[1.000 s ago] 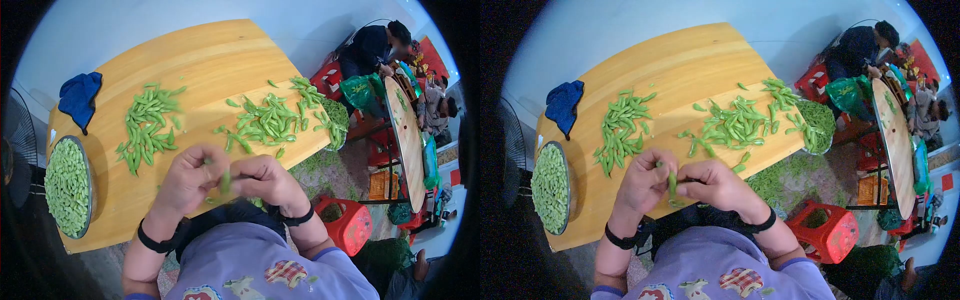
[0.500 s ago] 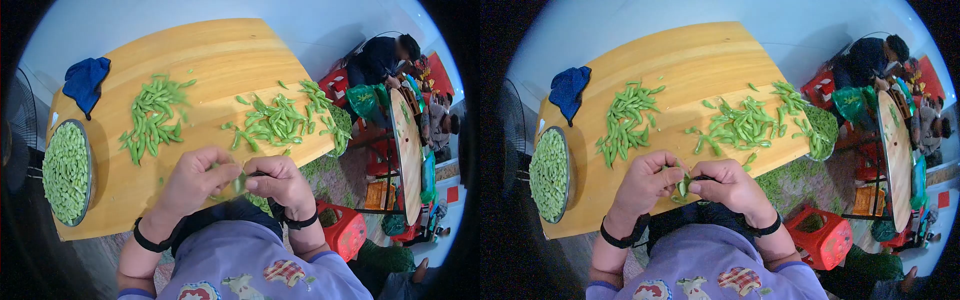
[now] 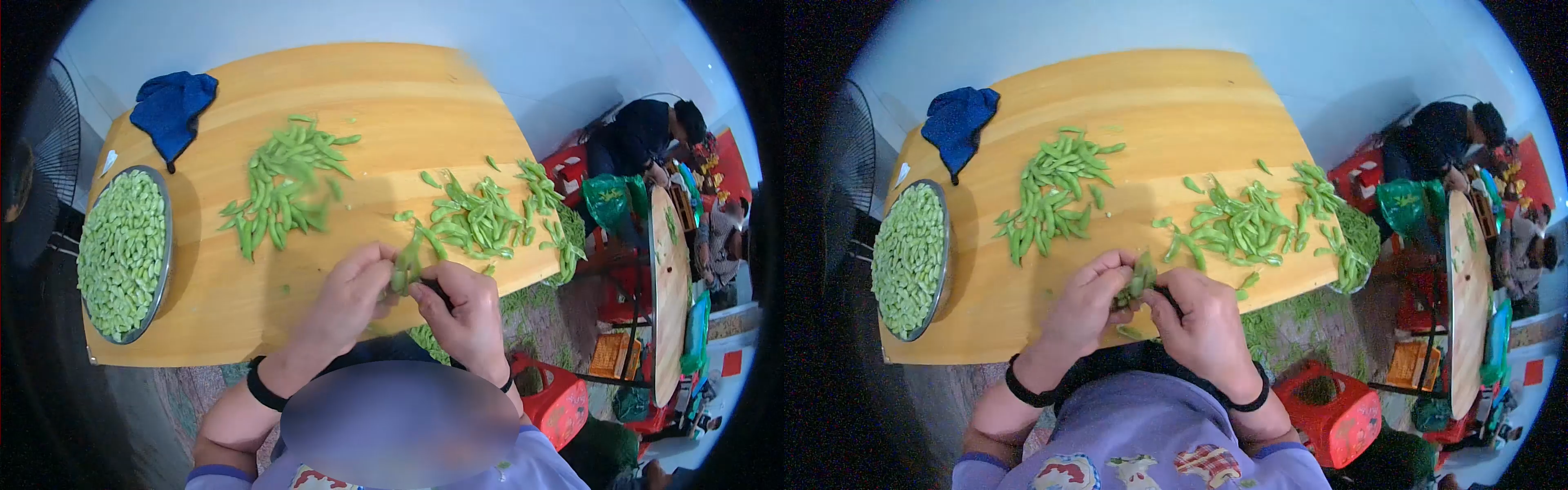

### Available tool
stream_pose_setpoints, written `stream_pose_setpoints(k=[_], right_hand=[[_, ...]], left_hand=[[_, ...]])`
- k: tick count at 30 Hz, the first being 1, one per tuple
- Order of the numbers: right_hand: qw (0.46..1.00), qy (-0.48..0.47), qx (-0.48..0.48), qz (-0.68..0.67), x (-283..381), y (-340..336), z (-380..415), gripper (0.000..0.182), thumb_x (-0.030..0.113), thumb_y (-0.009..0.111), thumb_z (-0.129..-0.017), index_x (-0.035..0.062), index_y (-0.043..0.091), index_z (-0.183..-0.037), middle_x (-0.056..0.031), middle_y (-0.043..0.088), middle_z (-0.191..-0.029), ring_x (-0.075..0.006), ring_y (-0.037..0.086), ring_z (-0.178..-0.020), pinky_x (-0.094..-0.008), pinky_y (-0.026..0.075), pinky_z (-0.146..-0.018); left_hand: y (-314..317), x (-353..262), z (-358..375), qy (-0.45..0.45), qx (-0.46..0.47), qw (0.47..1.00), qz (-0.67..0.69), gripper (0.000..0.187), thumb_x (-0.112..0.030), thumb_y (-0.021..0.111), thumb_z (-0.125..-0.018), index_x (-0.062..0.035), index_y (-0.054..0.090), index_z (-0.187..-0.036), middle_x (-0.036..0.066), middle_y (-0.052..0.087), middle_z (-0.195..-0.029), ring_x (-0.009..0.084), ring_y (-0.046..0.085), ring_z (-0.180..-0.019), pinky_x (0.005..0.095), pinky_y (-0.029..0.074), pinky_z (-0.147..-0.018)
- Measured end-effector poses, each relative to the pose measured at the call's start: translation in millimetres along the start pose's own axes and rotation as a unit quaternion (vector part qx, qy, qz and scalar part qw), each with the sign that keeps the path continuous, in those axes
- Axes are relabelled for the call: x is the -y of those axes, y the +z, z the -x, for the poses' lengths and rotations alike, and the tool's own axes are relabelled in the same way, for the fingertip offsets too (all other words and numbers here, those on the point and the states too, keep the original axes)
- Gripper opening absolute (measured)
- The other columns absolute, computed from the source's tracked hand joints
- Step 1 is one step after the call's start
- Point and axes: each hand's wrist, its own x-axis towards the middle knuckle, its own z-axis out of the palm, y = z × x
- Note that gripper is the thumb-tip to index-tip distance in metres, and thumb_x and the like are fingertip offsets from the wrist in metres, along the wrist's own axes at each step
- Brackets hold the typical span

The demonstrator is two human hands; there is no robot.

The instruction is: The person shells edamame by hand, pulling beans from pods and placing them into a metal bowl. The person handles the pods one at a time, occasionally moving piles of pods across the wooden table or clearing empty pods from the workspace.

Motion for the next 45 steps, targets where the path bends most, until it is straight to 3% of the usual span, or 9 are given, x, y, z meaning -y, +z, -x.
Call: stream_pose_setpoints(k=[3, 6, 12, 16, 22, 24, 29, 42, 45], right_hand=[[0.995, -0.021, -0.036, 0.091, 4.8, 9.3, 0.1, 0.009, 0.003, 0.062, -0.073, -0.0014, 0.055, -0.074, -0.0177, 0.052, -0.062, -0.0336, 0.054, -0.055, -0.0373, 0.041, -0.049], [0.989, -0.057, -0.059, 0.120, 5.6, 21.3, -1.8, 0.005, -0.001, 0.059, -0.073, -0.0030, 0.055, -0.073, -0.0159, 0.049, -0.059, -0.0245, 0.050, -0.051, -0.0313, 0.037, -0.047], [0.988, -0.054, -0.062, 0.128, 21.0, 28.7, -7.2, 0.007, -0.003, 0.059, -0.072, -0.0013, 0.054, -0.076, -0.0161, 0.051, -0.065, -0.0320, 0.053, -0.056, -0.0351, 0.041, -0.050], [0.983, -0.095, -0.076, 0.141, 21.8, 40.1, -8.5, 0.007, -0.003, 0.058, -0.073, -0.0010, 0.053, -0.078, -0.0164, 0.051, -0.066, -0.0323, 0.051, -0.055, -0.0354, 0.040, -0.050], [0.982, -0.021, -0.145, 0.122, -5.7, 11.4, -16.1, 0.007, 0.001, 0.056, -0.077, -0.0023, 0.050, -0.075, -0.0144, 0.047, -0.063, -0.0284, 0.046, -0.058, -0.0337, 0.038, -0.055], [0.984, 0.000, -0.147, 0.103, -14.0, 4.8, -16.5, 0.009, 0.001, 0.056, -0.078, -0.0029, 0.048, -0.074, -0.0134, 0.044, -0.062, -0.0255, 0.043, -0.056, -0.0323, 0.037, -0.055], [0.990, 0.042, -0.125, 0.057, -26.2, 0.5, -16.2, 0.011, 0.002, 0.055, -0.078, -0.0041, 0.047, -0.073, -0.0104, 0.040, -0.061, -0.0176, 0.036, -0.058, -0.0290, 0.034, -0.054], [0.985, 0.098, -0.130, 0.053, -42.1, -16.8, -16.2, 0.014, 0.008, 0.053, -0.083, -0.0013, 0.045, -0.075, 0.0015, 0.037, -0.065, -0.0076, 0.033, -0.062, -0.0225, 0.029, -0.054], [0.981, 0.077, -0.119, 0.135, -46.9, -32.4, -11.5, 0.011, 0.006, 0.051, -0.084, -0.0045, 0.050, -0.082, 0.0001, 0.045, -0.068, -0.0103, 0.040, -0.067, -0.0248, 0.034, -0.059]], left_hand=[[3.4, 2.7, 4.6, 0.023, -0.034, 0.997, -0.059, 0.012, -0.019, 0.048, -0.090, -0.0076, 0.052, -0.090, 0.001, 0.055, -0.076, 0.0040, 0.049, -0.059, 0.0171, 0.037, -0.046], [-1.9, 8.8, 2.2, 0.069, -0.068, 0.984, -0.152, 0.012, -0.018, 0.049, -0.090, -0.0066, 0.052, -0.091, 0.001, 0.056, -0.076, 0.0039, 0.051, -0.061, 0.0181, 0.038, -0.048], [-19.4, 8.3, -3.0, 0.007, 0.035, 0.981, 0.190, 0.009, -0.005, 0.048, -0.083, -0.0057, 0.054, -0.090, 0.001, 0.055, -0.076, 0.0063, 0.049, -0.057, 0.0175, 0.037, -0.047], [-22.1, 5.2, -3.6, 0.017, 0.026, 0.974, 0.224, 0.011, -0.004, 0.046, -0.081, -0.0061, 0.054, -0.089, 0.000, 0.053, -0.073, 0.0066, 0.048, -0.057, 0.0178, 0.036, -0.048], [-62.2, -45.2, 56.1, 0.097, -0.029, 0.987, -0.123, 0.019, -0.013, 0.050, -0.084, -0.0052, 0.056, -0.101, 0.001, 0.055, -0.084, 0.0047, 0.049, -0.072, 0.0184, 0.040, -0.060], [-88.6, -98.2, 94.1, 0.199, -0.085, 0.926, -0.308, 0.017, -0.017, 0.054, -0.085, -0.0069, 0.058, -0.098, -0.001, 0.057, -0.085, 0.0039, 0.050, -0.074, 0.0198, 0.042, -0.063], [-200.8, -210.5, 139.8, 0.205, -0.297, 0.789, -0.497, 0.010, -0.008, 0.053, -0.084, -0.0040, 0.059, -0.089, -0.003, 0.055, -0.077, 0.0052, 0.048, -0.070, 0.0198, 0.040, -0.065], [-244.2, -214.9, 127.5, 0.189, -0.267, 0.883, -0.337, 0.027, -0.012, 0.053, -0.086, 0.0031, 0.053, -0.108, 0.007, 0.063, -0.089, 0.0116, 0.056, -0.080, 0.0238, 0.044, -0.073], [-247.4, -211.9, 125.1, 0.194, -0.319, 0.845, -0.382, 0.028, -0.006, 0.054, -0.083, 0.0066, 0.051, -0.108, 0.010, 0.064, -0.093, 0.0141, 0.060, -0.082, 0.0237, 0.046, -0.075]])
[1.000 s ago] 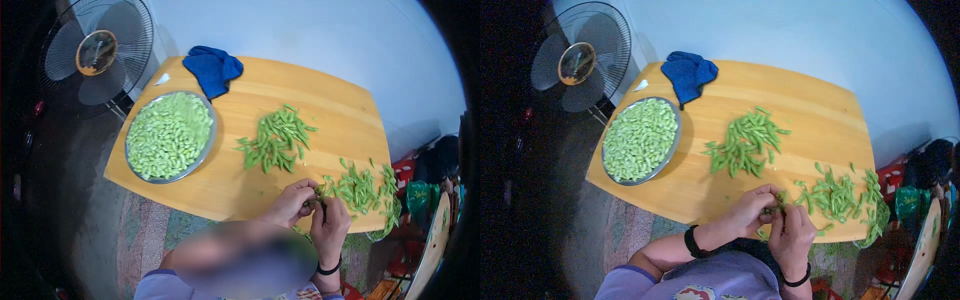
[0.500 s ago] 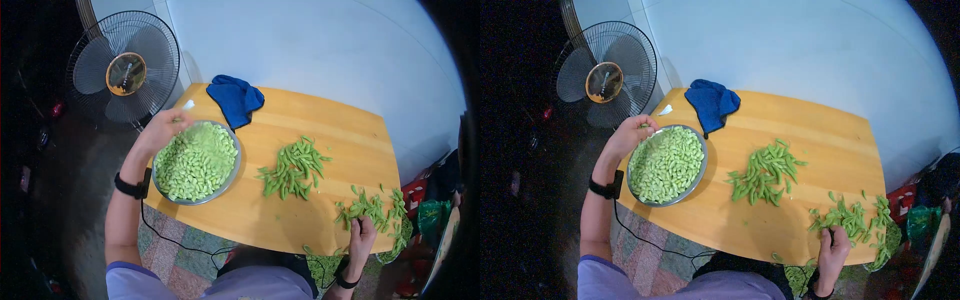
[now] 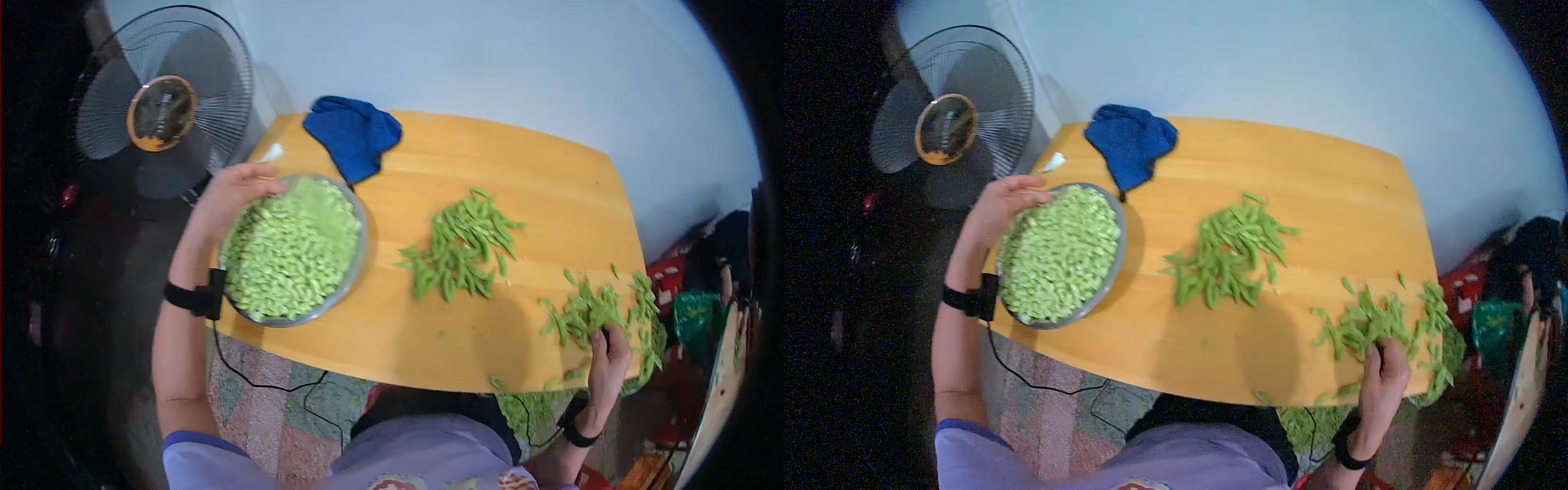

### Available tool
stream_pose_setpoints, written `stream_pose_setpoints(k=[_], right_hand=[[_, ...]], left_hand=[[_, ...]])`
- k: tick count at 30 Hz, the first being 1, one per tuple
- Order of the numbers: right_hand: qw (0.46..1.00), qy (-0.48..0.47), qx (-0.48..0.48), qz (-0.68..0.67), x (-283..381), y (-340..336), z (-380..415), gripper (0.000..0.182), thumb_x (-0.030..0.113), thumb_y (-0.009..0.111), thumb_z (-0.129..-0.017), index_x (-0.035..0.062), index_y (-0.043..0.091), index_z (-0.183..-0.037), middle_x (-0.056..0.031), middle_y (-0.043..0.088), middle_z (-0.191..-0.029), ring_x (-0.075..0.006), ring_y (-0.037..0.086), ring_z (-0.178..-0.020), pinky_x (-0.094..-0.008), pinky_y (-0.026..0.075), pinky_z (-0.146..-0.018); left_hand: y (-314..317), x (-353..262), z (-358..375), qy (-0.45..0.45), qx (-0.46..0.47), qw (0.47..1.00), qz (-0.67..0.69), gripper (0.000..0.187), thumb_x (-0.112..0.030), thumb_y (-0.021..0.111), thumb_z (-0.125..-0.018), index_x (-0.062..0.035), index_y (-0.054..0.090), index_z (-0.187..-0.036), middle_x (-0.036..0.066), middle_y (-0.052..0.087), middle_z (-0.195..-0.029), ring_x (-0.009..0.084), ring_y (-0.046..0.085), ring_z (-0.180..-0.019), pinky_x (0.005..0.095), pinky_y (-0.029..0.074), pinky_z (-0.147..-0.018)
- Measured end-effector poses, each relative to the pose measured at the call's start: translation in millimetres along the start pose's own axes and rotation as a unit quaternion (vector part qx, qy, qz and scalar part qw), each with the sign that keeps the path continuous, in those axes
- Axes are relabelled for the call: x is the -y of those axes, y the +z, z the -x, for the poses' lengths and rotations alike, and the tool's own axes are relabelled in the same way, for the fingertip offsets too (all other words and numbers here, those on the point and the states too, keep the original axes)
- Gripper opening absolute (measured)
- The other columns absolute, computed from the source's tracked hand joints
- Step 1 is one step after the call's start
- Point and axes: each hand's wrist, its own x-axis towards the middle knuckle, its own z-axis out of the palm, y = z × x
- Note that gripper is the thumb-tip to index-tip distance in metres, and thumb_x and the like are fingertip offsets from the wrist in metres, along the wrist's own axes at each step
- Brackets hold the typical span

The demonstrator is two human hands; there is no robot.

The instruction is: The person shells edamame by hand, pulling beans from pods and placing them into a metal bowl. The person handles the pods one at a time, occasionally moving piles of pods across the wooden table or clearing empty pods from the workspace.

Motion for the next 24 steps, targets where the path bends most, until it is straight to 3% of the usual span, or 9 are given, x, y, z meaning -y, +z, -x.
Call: stream_pose_setpoints(k=[3, 4, 7, 8, 11, 13, 15, 18, 24], right_hand=[[0.998, 0.044, -0.037, -0.036, -13.0, -10.7, 4.7, 0.018, 0.004, 0.050, -0.083, -0.0061, 0.056, -0.097, -0.0044, 0.055, -0.081, -0.0114, 0.048, -0.077, -0.0244, 0.040, -0.068], [0.998, 0.056, -0.016, -0.025, -20.3, -18.3, 3.2, 0.037, 0.003, 0.050, -0.083, -0.0035, 0.048, -0.120, -0.0085, 0.058, -0.095, -0.0123, 0.051, -0.087, -0.0237, 0.041, -0.077], [0.994, 0.072, -0.076, -0.022, -35.2, -26.9, 3.7, 0.050, 0.000, 0.050, -0.080, -0.0042, 0.037, -0.128, -0.0097, 0.055, -0.081, -0.0131, 0.049, -0.075, -0.0249, 0.041, -0.070], [0.993, 0.090, -0.069, -0.032, -35.2, -31.9, 3.3, 0.056, 0.000, 0.051, -0.081, -0.0028, 0.030, -0.133, -0.0095, 0.055, -0.085, -0.0128, 0.049, -0.076, -0.0243, 0.041, -0.070], [0.985, 0.117, -0.111, -0.067, -24.5, -36.8, 4.7, 0.053, 0.002, 0.051, -0.081, -0.0024, 0.034, -0.131, -0.0079, 0.055, -0.088, -0.0124, 0.050, -0.077, -0.0235, 0.041, -0.071], [0.981, 0.108, -0.127, -0.099, -31.1, -32.2, 7.3, 0.044, 0.001, 0.052, -0.082, -0.0027, 0.042, -0.125, -0.0056, 0.054, -0.088, -0.0106, 0.049, -0.076, -0.0219, 0.041, -0.070], [0.983, 0.112, -0.057, -0.137, -11.3, -19.7, 11.0, 0.035, 0.000, 0.054, -0.081, -0.0029, 0.047, -0.115, -0.0045, 0.054, -0.087, -0.0090, 0.048, -0.075, -0.0202, 0.040, -0.068], [0.986, 0.101, -0.028, -0.131, 12.7, -9.9, 12.1, 0.027, 0.000, 0.055, -0.080, -0.0037, 0.051, -0.107, -0.0047, 0.053, -0.083, -0.0078, 0.046, -0.072, -0.0200, 0.039, -0.064], [0.995, 0.045, -0.022, -0.083, 4.4, -7.7, 18.7, 0.027, 0.003, 0.057, -0.080, -0.0033, 0.053, -0.106, -0.0074, 0.056, -0.080, -0.0093, 0.047, -0.070, -0.0227, 0.041, -0.063]], left_hand=[[6.2, -8.5, 5.4, 0.005, -0.016, 0.999, 0.027, 0.024, 0.001, 0.051, -0.082, 0.0034, 0.056, -0.105, 0.008, 0.062, -0.092, 0.0119, 0.057, -0.083, 0.0228, 0.045, -0.073], [5.1, -5.4, 3.8, 0.030, -0.024, 0.999, 0.018, 0.025, 0.002, 0.052, -0.081, 0.0030, 0.056, -0.105, 0.008, 0.061, -0.094, 0.0119, 0.057, -0.084, 0.0226, 0.044, -0.074], [-0.9, -8.5, 4.8, 0.115, -0.071, 0.990, -0.026, 0.027, 0.002, 0.053, -0.079, 0.0024, 0.057, -0.106, 0.008, 0.060, -0.099, 0.0116, 0.056, -0.086, 0.0234, 0.044, -0.077], [4.7, -17.4, 13.8, 0.160, -0.135, 0.973, -0.100, 0.021, 0.002, 0.050, -0.082, 0.0025, 0.058, -0.101, 0.006, 0.060, -0.096, 0.0111, 0.055, -0.086, 0.0251, 0.044, -0.077], [45.8, -57.7, 62.9, 0.249, -0.154, 0.940, -0.177, 0.016, -0.001, 0.051, -0.082, 0.0012, 0.059, -0.095, 0.004, 0.060, -0.094, 0.0128, 0.056, -0.087, 0.0260, 0.044, -0.078], [91.6, -63.7, 93.5, 0.354, -0.032, 0.875, -0.328, 0.013, 0.001, 0.053, -0.078, 0.0001, 0.058, -0.089, 0.007, 0.059, -0.086, 0.0174, 0.057, -0.082, 0.0277, 0.045, -0.072], [139.3, -56.3, 97.0, 0.397, 0.101, 0.866, -0.288, 0.012, 0.002, 0.054, -0.073, -0.0008, 0.058, -0.084, 0.010, 0.055, -0.079, 0.0234, 0.056, -0.077, 0.0306, 0.046, -0.066], [179.0, -25.0, 79.1, 0.391, 0.118, 0.848, -0.339, 0.009, 0.001, 0.056, -0.069, -0.0014, 0.058, -0.078, 0.013, 0.052, -0.075, 0.0283, 0.055, -0.072, 0.0340, 0.045, -0.063], [223.2, 10.0, 48.9, 0.283, 0.084, 0.880, -0.372, 0.016, -0.011, 0.067, -0.068, -0.0001, 0.056, -0.074, 0.016, 0.052, -0.075, 0.0344, 0.053, -0.074, 0.0415, 0.044, -0.063]])
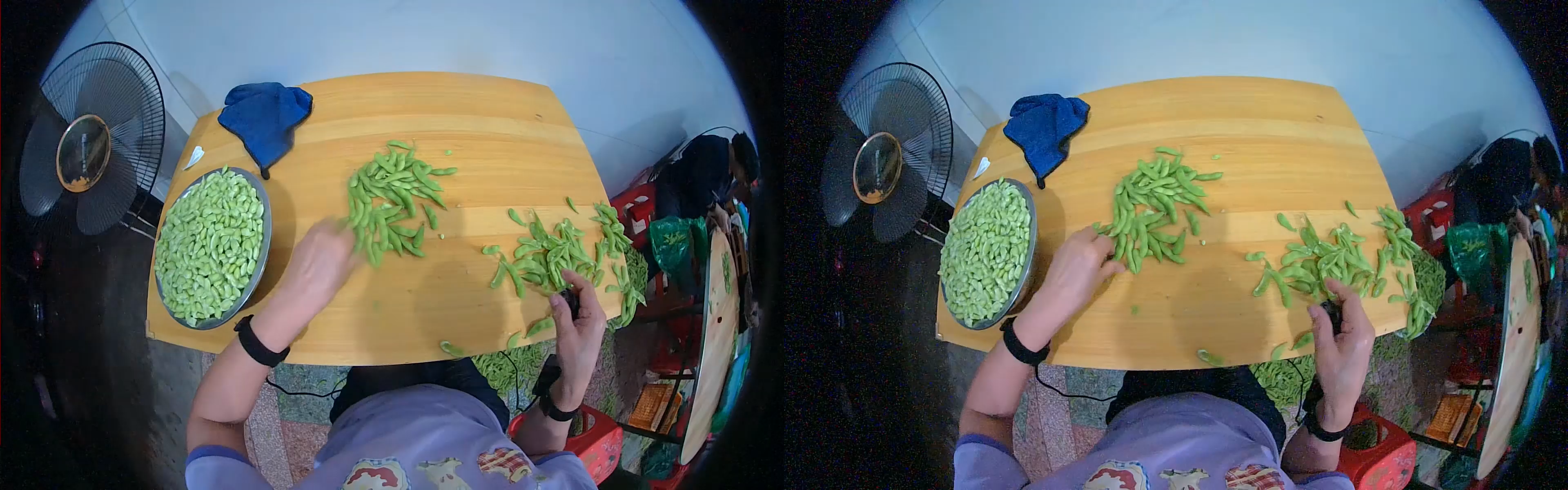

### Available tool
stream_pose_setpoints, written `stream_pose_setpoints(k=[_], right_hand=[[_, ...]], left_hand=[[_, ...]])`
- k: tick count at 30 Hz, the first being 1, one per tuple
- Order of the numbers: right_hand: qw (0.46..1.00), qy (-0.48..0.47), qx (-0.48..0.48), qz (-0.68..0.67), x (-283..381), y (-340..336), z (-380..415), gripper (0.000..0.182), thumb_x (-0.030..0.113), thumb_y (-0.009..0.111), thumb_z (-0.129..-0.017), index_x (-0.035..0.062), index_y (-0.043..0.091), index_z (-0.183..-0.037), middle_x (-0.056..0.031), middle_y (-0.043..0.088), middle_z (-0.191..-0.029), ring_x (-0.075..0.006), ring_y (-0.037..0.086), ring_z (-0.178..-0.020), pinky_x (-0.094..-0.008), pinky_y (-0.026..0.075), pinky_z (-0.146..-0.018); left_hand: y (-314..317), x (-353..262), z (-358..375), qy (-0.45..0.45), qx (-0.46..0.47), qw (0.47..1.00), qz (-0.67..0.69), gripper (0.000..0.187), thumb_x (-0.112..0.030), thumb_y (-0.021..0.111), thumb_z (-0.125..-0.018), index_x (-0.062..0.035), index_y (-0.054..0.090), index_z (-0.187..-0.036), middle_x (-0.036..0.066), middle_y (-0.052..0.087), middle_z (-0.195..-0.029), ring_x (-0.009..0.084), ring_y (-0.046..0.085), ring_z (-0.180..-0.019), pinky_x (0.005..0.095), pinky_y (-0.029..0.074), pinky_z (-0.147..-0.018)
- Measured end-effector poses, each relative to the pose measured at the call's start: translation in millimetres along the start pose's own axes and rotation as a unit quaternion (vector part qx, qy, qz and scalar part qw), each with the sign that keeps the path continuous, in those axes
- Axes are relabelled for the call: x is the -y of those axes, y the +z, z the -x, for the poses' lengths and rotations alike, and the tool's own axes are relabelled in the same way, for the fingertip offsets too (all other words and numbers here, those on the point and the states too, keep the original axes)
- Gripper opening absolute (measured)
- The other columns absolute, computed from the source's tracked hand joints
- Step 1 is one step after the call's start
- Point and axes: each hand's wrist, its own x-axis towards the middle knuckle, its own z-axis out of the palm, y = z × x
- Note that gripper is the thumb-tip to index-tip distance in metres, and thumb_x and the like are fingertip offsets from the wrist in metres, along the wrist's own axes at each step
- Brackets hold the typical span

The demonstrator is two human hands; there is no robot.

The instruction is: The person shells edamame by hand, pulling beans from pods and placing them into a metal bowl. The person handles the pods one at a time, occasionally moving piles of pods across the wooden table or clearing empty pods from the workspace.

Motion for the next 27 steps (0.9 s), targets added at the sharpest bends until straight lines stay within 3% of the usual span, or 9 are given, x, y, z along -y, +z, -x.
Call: stream_pose_setpoints(k=[7, 9, 15, 17, 18, 20, 21, 23, 27], right_hand=[[0.995, -0.047, 0.083, 0.013, 16.7, 6.8, 1.3, 0.040, 0.002, 0.063, -0.072, 0.0008, 0.052, -0.111, -0.0121, 0.056, -0.067, -0.0239, 0.057, -0.061, -0.0304, 0.045, -0.058], [0.967, -0.132, 0.216, -0.008, 36.1, 8.4, -0.4, 0.049, 0.005, 0.064, -0.073, 0.0020, 0.047, -0.119, -0.0155, 0.059, -0.076, -0.0276, 0.059, -0.066, -0.0338, 0.047, -0.060], [0.930, -0.259, 0.261, -0.028, 35.8, 43.5, -8.5, 0.041, 0.008, 0.062, -0.075, -0.0004, 0.046, -0.112, -0.0176, 0.052, -0.078, -0.0341, 0.055, -0.066, -0.0411, 0.044, -0.058], [0.934, -0.247, 0.257, -0.038, 32.2, 43.3, -5.5, 0.030, 0.008, 0.061, -0.076, -0.0004, 0.049, -0.103, -0.0169, 0.051, -0.077, -0.0347, 0.054, -0.067, -0.0422, 0.043, -0.058], [0.931, -0.234, 0.272, -0.060, 31.7, 41.5, -4.5, 0.027, 0.008, 0.061, -0.076, -0.0003, 0.050, -0.100, -0.0169, 0.052, -0.078, -0.0347, 0.054, -0.069, -0.0414, 0.043, -0.059], [0.930, -0.218, 0.286, -0.080, 29.9, 39.1, -2.9, 0.024, 0.008, 0.061, -0.076, -0.0002, 0.051, -0.097, -0.0169, 0.052, -0.079, -0.0347, 0.054, -0.071, -0.0405, 0.043, -0.060], [0.922, -0.205, 0.304, -0.123, 28.9, 38.4, -2.2, 0.023, 0.009, 0.060, -0.077, -0.0003, 0.052, -0.096, -0.0168, 0.053, -0.079, -0.0345, 0.054, -0.072, -0.0390, 0.043, -0.060], [0.912, -0.190, 0.322, -0.167, 26.6, 38.3, -1.8, 0.022, 0.009, 0.060, -0.078, -0.0005, 0.052, -0.096, -0.0167, 0.053, -0.080, -0.0344, 0.054, -0.073, -0.0375, 0.044, -0.061], [0.870, -0.122, 0.385, -0.284, 18.9, 35.5, -2.9, 0.018, 0.009, 0.059, -0.081, -0.0013, 0.053, -0.094, -0.0135, 0.051, -0.077, -0.0253, 0.053, -0.068, -0.0315, 0.042, -0.061]], left_hand=[[-5.0, -8.0, 3.1, -0.027, -0.043, 0.999, 0.002, 0.018, -0.005, 0.065, -0.067, -0.0003, 0.057, -0.082, 0.015, 0.053, -0.081, 0.0334, 0.052, -0.081, 0.0399, 0.043, -0.071], [-19.5, -22.7, -2.1, 0.029, -0.122, 0.991, 0.037, 0.020, -0.003, 0.063, -0.067, -0.0008, 0.057, -0.086, 0.014, 0.053, -0.081, 0.0314, 0.051, -0.085, 0.0398, 0.042, -0.075], [-33.1, -84.5, 1.5, 0.156, 0.022, 0.977, 0.147, 0.015, 0.002, 0.060, -0.072, -0.0016, 0.057, -0.087, 0.008, 0.056, -0.080, 0.0224, 0.055, -0.066, 0.0301, 0.044, -0.058], [-32.6, -96.1, 4.2, -0.030, 0.096, 0.924, 0.369, 0.015, -0.004, 0.062, -0.077, -0.0042, 0.058, -0.091, 0.005, 0.056, -0.074, 0.0143, 0.053, -0.061, 0.0272, 0.043, -0.057], [-25.4, -98.0, 6.0, -0.028, 0.099, 0.922, 0.373, 0.015, -0.004, 0.062, -0.077, -0.0042, 0.058, -0.091, 0.005, 0.056, -0.074, 0.0143, 0.053, -0.061, 0.0272, 0.043, -0.057], [-8.0, -100.1, 8.6, -0.219, 0.122, 0.674, 0.695, 0.010, -0.007, 0.062, -0.080, -0.0022, 0.060, -0.089, 0.000, 0.056, -0.070, 0.0062, 0.048, -0.058, 0.0208, 0.039, -0.054], [-6.2, -104.3, 8.7, -0.219, 0.125, 0.672, 0.696, 0.010, -0.007, 0.062, -0.080, -0.0022, 0.060, -0.089, 0.000, 0.056, -0.070, 0.0062, 0.048, -0.058, 0.0208, 0.039, -0.054], [-4.9, -111.3, 8.3, -0.266, 0.135, 0.531, 0.793, 0.007, -0.007, 0.060, -0.081, -0.0009, 0.061, -0.085, -0.002, 0.056, -0.069, 0.0054, 0.047, -0.059, 0.0188, 0.036, -0.053], [-2.0, -112.7, 7.8, -0.256, 0.113, 0.618, 0.735, 0.008, -0.009, 0.060, -0.081, -0.0017, 0.063, -0.080, -0.003, 0.055, -0.067, 0.0040, 0.045, -0.059, 0.0178, 0.034, -0.053]])
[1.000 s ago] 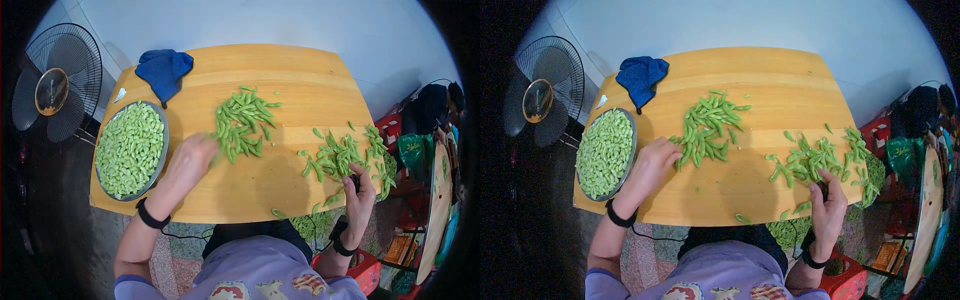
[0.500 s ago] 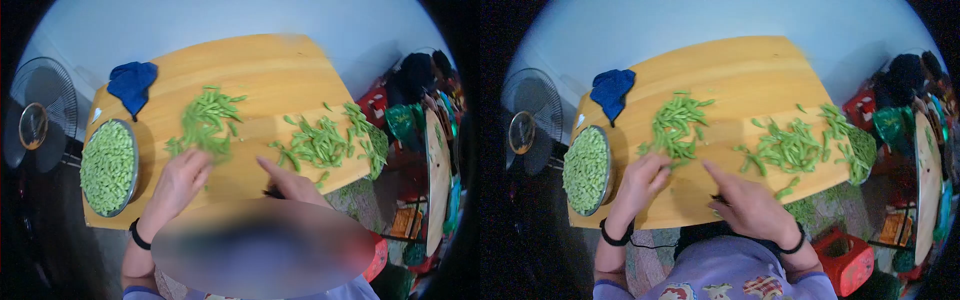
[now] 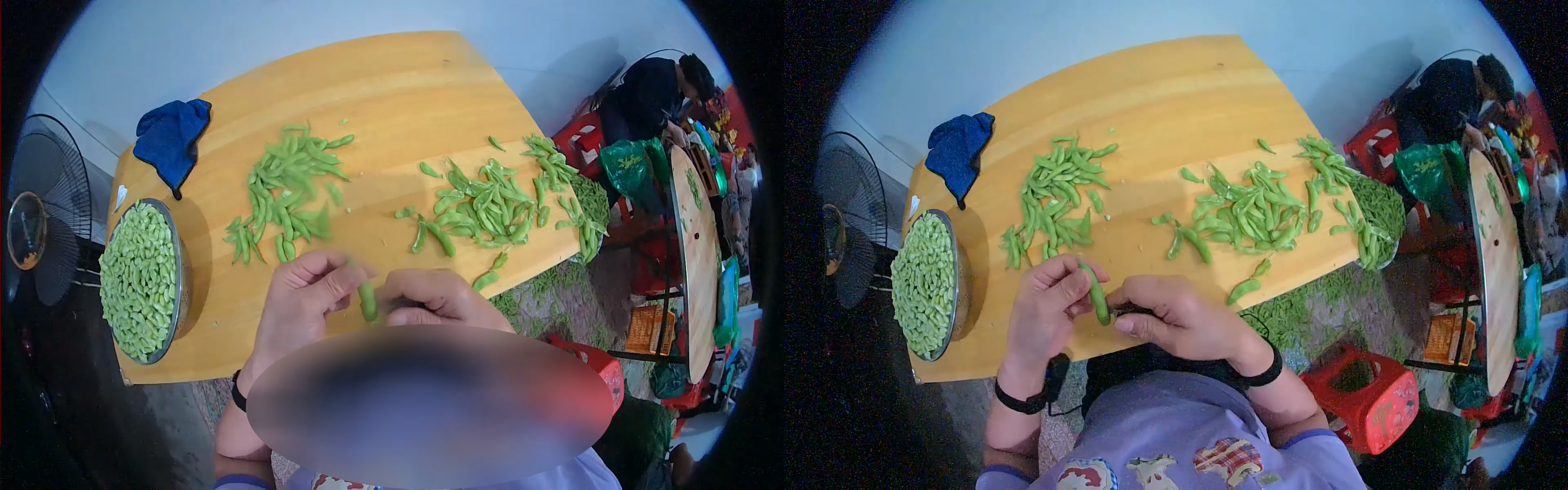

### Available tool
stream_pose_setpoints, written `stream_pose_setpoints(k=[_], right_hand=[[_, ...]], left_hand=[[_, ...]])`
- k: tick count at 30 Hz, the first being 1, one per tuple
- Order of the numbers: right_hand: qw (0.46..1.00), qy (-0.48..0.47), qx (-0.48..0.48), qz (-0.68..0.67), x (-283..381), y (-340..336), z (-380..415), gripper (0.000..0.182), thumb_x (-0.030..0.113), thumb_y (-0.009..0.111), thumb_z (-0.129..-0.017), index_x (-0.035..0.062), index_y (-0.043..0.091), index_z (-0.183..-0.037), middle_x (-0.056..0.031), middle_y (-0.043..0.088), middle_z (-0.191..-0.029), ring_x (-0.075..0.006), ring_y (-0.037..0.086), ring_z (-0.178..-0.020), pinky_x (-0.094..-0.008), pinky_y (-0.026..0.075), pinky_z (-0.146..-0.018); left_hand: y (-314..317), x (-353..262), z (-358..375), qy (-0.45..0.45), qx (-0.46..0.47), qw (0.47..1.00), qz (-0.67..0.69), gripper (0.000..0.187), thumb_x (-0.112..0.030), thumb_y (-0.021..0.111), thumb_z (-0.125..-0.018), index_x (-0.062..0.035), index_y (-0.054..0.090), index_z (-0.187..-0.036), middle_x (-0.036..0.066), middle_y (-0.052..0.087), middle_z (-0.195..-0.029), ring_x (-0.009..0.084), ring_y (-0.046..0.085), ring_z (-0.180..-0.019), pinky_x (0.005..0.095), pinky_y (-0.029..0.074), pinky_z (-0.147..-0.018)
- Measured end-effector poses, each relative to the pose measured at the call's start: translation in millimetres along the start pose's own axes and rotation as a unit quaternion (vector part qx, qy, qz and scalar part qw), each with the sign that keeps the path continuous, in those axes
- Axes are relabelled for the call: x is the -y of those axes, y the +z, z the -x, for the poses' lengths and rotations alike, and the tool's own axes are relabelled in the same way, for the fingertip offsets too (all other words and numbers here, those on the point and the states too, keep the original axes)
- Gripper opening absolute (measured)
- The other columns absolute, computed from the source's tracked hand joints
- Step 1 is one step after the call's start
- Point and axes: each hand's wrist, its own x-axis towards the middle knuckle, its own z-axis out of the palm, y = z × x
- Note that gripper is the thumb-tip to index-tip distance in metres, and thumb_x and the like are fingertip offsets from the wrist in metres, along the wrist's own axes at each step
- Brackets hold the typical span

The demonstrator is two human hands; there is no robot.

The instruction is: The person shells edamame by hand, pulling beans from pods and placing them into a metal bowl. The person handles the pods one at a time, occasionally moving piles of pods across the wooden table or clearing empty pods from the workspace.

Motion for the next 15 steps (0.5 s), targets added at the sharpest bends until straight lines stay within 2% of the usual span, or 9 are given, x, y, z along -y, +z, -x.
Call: stream_pose_setpoints(k=[1, 2, 5, 7, 8, 10, 15], right_hand=[[0.998, 0.036, 0.004, -0.055, -0.7, -0.9, 0.7, 0.017, 0.009, 0.059, -0.081, -0.0012, 0.054, -0.094, -0.0122, 0.050, -0.075, -0.0218, 0.051, -0.067, -0.0300, 0.041, -0.062], [0.998, 0.037, 0.005, -0.056, -1.8, 0.3, 1.3, 0.017, 0.009, 0.059, -0.081, -0.0012, 0.054, -0.094, -0.0122, 0.050, -0.075, -0.0218, 0.051, -0.067, -0.0300, 0.041, -0.062], [0.997, 0.020, -0.002, -0.076, -6.3, 3.4, -0.5, 0.015, 0.008, 0.059, -0.081, -0.0013, 0.054, -0.092, -0.0105, 0.048, -0.073, -0.0177, 0.048, -0.066, -0.0288, 0.040, -0.061], [1.000, -0.013, -0.010, -0.009, -9.9, 4.0, -0.7, 0.016, 0.010, 0.059, -0.081, -0.0018, 0.054, -0.091, -0.0123, 0.050, -0.073, -0.0216, 0.051, -0.067, -0.0308, 0.041, -0.061], [1.000, -0.013, -0.010, -0.009, -9.9, 4.7, -0.1, 0.016, 0.010, 0.059, -0.081, -0.0018, 0.054, -0.091, -0.0123, 0.050, -0.073, -0.0216, 0.051, -0.067, -0.0308, 0.041, -0.061], [0.999, -0.038, -0.027, 0.017, -8.7, 6.4, 2.0, 0.018, 0.010, 0.060, -0.080, -0.0023, 0.054, -0.091, -0.0142, 0.051, -0.073, -0.0266, 0.052, -0.067, -0.0337, 0.041, -0.060], [0.999, -0.011, -0.032, 0.037, -2.7, 6.4, 1.8, 0.017, 0.011, 0.060, -0.080, -0.0027, 0.054, -0.089, -0.0149, 0.052, -0.073, -0.0301, 0.052, -0.068, -0.0351, 0.041, -0.061]], left_hand=[[-1.6, -2.7, -0.3, 0.034, 0.016, 0.998, -0.058, 0.008, -0.009, 0.060, -0.081, -0.0020, 0.063, -0.080, -0.003, 0.055, -0.066, 0.0037, 0.045, -0.059, 0.0180, 0.034, -0.053], [-2.1, -5.0, 0.0, 0.067, 0.032, 0.990, -0.116, 0.009, -0.010, 0.060, -0.081, -0.0023, 0.064, -0.079, -0.003, 0.055, -0.065, 0.0034, 0.045, -0.059, 0.0182, 0.034, -0.053], [3.5, -11.7, 2.7, 0.035, 0.036, 0.984, -0.169, 0.007, -0.008, 0.060, -0.080, -0.0020, 0.064, -0.078, -0.002, 0.057, -0.064, 0.0043, 0.047, -0.060, 0.0189, 0.037, -0.056], [6.2, -12.6, 3.8, 0.059, 0.033, 0.980, -0.185, 0.006, -0.006, 0.060, -0.079, -0.0012, 0.063, -0.077, -0.001, 0.058, -0.066, 0.0055, 0.048, -0.061, 0.0199, 0.039, -0.058], [7.2, -12.6, 4.1, 0.082, 0.031, 0.976, -0.200, 0.004, -0.003, 0.060, -0.078, -0.0003, 0.063, -0.077, 0.001, 0.059, -0.068, 0.0067, 0.050, -0.062, 0.0208, 0.041, -0.060], [8.7, -13.2, 4.6, 0.091, 0.033, 0.974, -0.206, 0.003, -0.002, 0.061, -0.077, 0.0005, 0.061, -0.076, 0.003, 0.059, -0.070, 0.0078, 0.051, -0.064, 0.0217, 0.042, -0.062], [11.7, -13.4, 4.7, 0.110, 0.046, 0.968, -0.219, 0.003, 0.001, 0.061, -0.075, 0.0015, 0.059, -0.073, 0.005, 0.059, -0.075, 0.0091, 0.054, -0.069, 0.0229, 0.043, -0.065]])
